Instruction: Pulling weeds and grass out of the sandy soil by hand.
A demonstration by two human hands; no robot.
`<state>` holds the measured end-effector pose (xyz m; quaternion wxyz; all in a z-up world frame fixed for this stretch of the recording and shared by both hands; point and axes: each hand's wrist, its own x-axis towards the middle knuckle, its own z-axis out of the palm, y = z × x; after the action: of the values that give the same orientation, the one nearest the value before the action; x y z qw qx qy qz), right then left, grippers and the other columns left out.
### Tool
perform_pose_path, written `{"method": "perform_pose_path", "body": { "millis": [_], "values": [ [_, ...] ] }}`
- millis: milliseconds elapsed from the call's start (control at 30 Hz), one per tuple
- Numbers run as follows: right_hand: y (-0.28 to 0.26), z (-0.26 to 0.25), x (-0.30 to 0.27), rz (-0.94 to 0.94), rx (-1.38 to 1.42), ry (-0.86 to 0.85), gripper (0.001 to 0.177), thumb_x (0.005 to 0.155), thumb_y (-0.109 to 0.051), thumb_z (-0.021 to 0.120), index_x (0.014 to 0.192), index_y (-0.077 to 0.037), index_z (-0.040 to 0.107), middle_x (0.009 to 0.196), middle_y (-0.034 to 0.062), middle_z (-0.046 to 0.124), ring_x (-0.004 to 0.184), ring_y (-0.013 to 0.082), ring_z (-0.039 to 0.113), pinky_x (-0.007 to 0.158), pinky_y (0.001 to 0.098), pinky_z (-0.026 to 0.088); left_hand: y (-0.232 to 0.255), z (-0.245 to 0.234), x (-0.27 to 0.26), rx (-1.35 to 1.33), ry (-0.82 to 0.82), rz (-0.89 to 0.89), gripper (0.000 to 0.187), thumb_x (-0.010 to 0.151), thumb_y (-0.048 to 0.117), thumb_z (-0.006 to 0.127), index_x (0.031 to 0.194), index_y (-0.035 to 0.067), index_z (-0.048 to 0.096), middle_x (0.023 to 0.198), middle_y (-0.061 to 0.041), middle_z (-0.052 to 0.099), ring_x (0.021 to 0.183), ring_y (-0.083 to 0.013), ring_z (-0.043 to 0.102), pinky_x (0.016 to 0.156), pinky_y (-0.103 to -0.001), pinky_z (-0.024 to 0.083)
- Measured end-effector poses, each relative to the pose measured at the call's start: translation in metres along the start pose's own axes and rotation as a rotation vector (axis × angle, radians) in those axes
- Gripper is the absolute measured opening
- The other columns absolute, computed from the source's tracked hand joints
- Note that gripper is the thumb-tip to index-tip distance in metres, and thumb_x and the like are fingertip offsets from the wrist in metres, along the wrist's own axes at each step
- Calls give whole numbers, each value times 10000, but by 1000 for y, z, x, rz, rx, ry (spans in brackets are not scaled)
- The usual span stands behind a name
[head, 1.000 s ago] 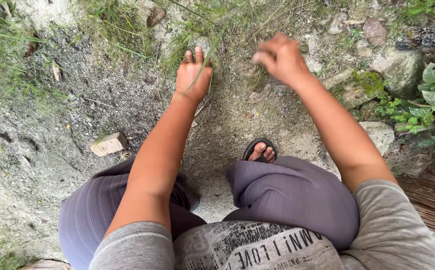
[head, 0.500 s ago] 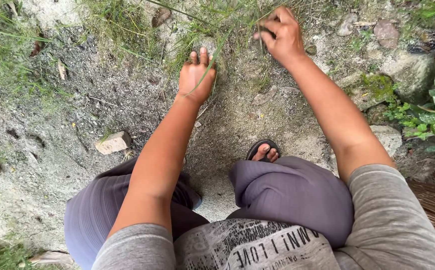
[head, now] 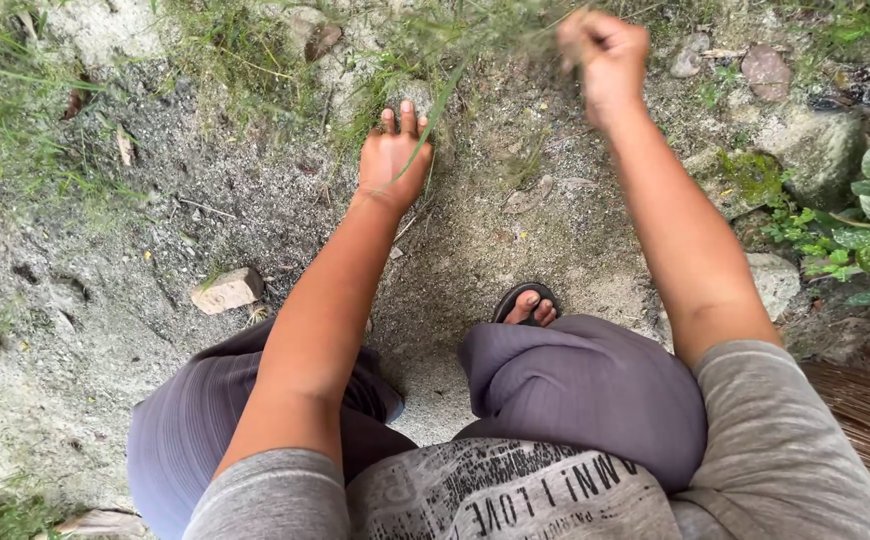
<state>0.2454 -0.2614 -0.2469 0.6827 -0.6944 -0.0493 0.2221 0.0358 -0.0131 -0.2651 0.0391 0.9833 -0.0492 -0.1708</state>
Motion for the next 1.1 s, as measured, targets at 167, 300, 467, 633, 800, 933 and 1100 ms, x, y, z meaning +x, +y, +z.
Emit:
{"method": "perform_pose_path", "body": {
  "millis": [167, 300, 467, 633, 800, 933, 1100],
  "values": [
    [-6, -9, 13, -252, -325, 136, 47, 1013, -14, 811, 1026, 19, 779, 887, 67, 718, 745, 114, 635, 631, 261, 527, 0, -4, 1, -24, 18, -7, 420, 928, 83, 551, 1329, 1, 644, 1452, -330, 516, 1191, -470, 650, 842, -495, 581],
    [15, 4, 15, -405, -717, -75, 136, 961, 74, 681, 1072, 18, 738, 1167, 123, 683, 932, 136, 746, 800, 287, 652, 1, -5, 3, -18, -67, -5, 381, 929, 57, 545, 1292, 29, 659, 1489, -346, 489, 1194, -476, 651, 858, -491, 583],
    [-1, 51, 9, -473, -824, -104, 333, 838, -60, 889, 1115, 49, 739, 1087, 182, 671, 916, 248, 682, 794, 336, 621, 1, 2, 3, -11, 28, -6, 412, 925, 92, 546, 1319, 42, 654, 1424, -331, 518, 1155, -478, 662, 843, -501, 588],
    [37, 39, 30, -398, -721, -43, 126, 911, 72, 769, 1005, -6, 802, 943, 113, 753, 859, 197, 734, 796, 338, 613, 1, 7, 2, -14, 44, -11, 388, 943, 73, 541, 1310, 65, 666, 1418, -331, 543, 1155, -482, 661, 841, -501, 594],
    [44, 23, 44, -252, -492, -6, 128, 965, 34, 704, 980, -47, 802, 900, 50, 788, 812, 166, 739, 733, 324, 603, 1, 0, 1, -12, 96, -6, 321, 970, 97, 541, 1251, 33, 682, 1396, -315, 567, 1145, -477, 686, 792, -490, 605],
    [9, 26, 41, 81, -41, 132, 90, 1011, -74, 772, 932, -32, 759, 848, 67, 750, 715, 163, 629, 655, 341, 524, 0, 1, 2, -31, 47, 5, 371, 956, 74, 540, 1304, 35, 661, 1393, -355, 559, 1108, -478, 677, 791, -509, 599],
    [-15, 34, 28, -552, -1370, -488, 212, 908, 17, 582, 1097, -69, 623, 1172, 147, 695, 1139, 327, 662, 992, 460, 558, 3, 3, 5, -46, 35, -13, 396, 948, 85, 529, 1319, 8, 644, 1431, -316, 534, 1184, -484, 651, 852, -517, 586]
  ]
}}
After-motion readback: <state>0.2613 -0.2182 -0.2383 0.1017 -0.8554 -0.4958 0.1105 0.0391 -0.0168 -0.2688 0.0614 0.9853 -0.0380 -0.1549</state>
